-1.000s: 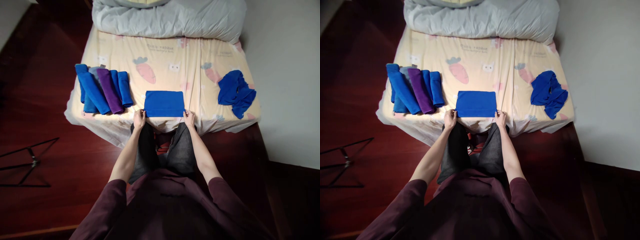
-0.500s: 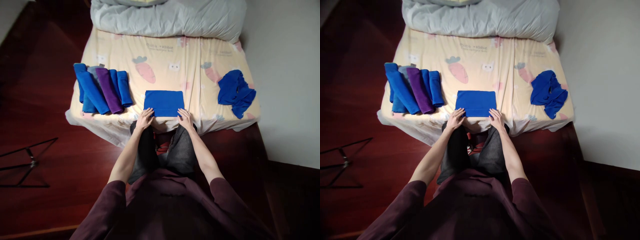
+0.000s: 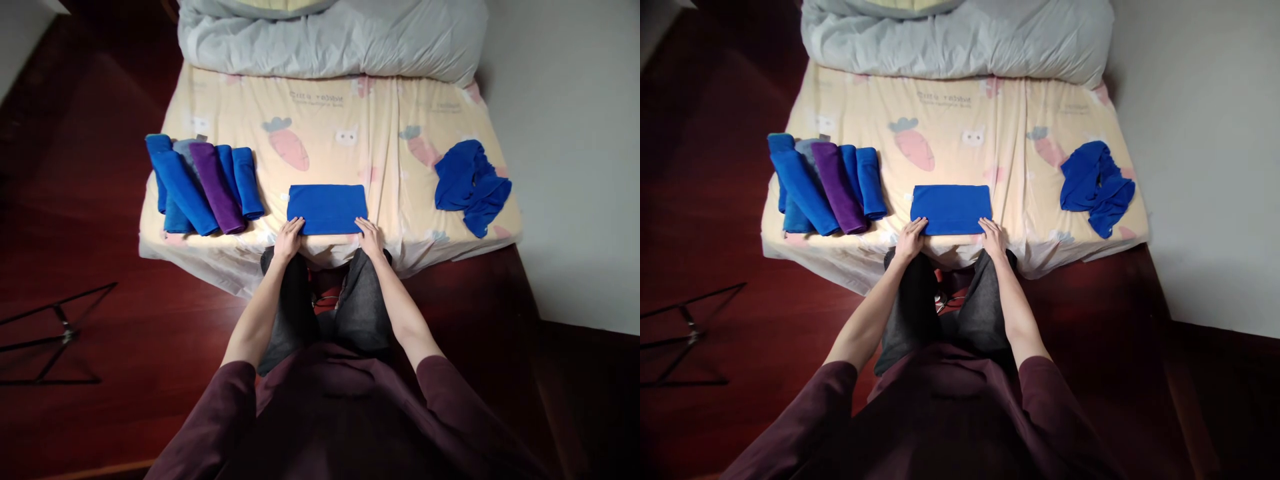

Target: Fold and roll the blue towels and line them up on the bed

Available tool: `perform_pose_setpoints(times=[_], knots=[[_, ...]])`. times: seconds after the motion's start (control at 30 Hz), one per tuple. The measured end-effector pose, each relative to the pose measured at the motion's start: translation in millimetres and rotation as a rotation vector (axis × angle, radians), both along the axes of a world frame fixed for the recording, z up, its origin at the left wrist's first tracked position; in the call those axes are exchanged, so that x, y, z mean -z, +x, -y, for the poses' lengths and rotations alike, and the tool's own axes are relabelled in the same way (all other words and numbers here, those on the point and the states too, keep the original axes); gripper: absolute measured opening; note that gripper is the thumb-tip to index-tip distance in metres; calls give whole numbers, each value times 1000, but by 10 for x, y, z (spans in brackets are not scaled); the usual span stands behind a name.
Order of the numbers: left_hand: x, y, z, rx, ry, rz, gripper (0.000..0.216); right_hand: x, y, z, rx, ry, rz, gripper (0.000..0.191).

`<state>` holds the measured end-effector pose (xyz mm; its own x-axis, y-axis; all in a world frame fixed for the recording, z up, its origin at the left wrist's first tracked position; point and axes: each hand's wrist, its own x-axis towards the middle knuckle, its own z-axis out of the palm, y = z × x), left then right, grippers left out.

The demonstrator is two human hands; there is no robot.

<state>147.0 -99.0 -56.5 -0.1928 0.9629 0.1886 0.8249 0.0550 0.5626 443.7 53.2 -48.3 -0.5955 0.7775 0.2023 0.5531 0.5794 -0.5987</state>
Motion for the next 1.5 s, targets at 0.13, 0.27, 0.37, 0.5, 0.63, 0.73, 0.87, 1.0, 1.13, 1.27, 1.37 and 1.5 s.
perform_pose_setpoints(times=[0.13, 0.27, 0.37, 0.5, 0.63, 0.73, 0.87, 1.0, 1.13, 1.27, 1.37, 1.5], knots=[[-5, -2, 3, 1, 27, 31, 67, -22, 10, 4, 10, -6, -9, 65], [-45, -5, 70, 2, 32, 50, 65, -36, 34, 13, 33, 8, -33, 59], [-72, -17, 137, -14, 52, 67, 61, -47, 65, 23, 57, 34, -39, 53], [-89, -37, 163, -152, 84, 173, 43, -58, 98, 17, 90, 41, -67, 39], [-93, -37, 127, -334, 107, 308, 33, -31, 93, -17, 160, 0, -134, 28], [-71, -39, 102, -415, 89, 357, 32, 24, 80, -51, 245, -72, -170, 31], [-14, -60, 73, -467, 65, 325, 32, 114, 77, -106, 325, -169, -161, 39], [17, -65, 37, -506, 54, 285, 32, 170, 78, -154, 354, -211, -177, 44], [-3, -36, 19, -544, 42, 261, 35, 190, 69, -167, 381, -205, -171, 44], [-41, -3, 28, -580, 44, 243, 36, 202, 56, -164, 389, -190, -149, 41], [-50, -1, 38, -578, 61, 229, 37, 205, 47, -168, 388, -179, -155, 42], [-26, -40, 46, -509, 74, 170, 35, 187, 28, -160, 391, -184, -137, 40]])
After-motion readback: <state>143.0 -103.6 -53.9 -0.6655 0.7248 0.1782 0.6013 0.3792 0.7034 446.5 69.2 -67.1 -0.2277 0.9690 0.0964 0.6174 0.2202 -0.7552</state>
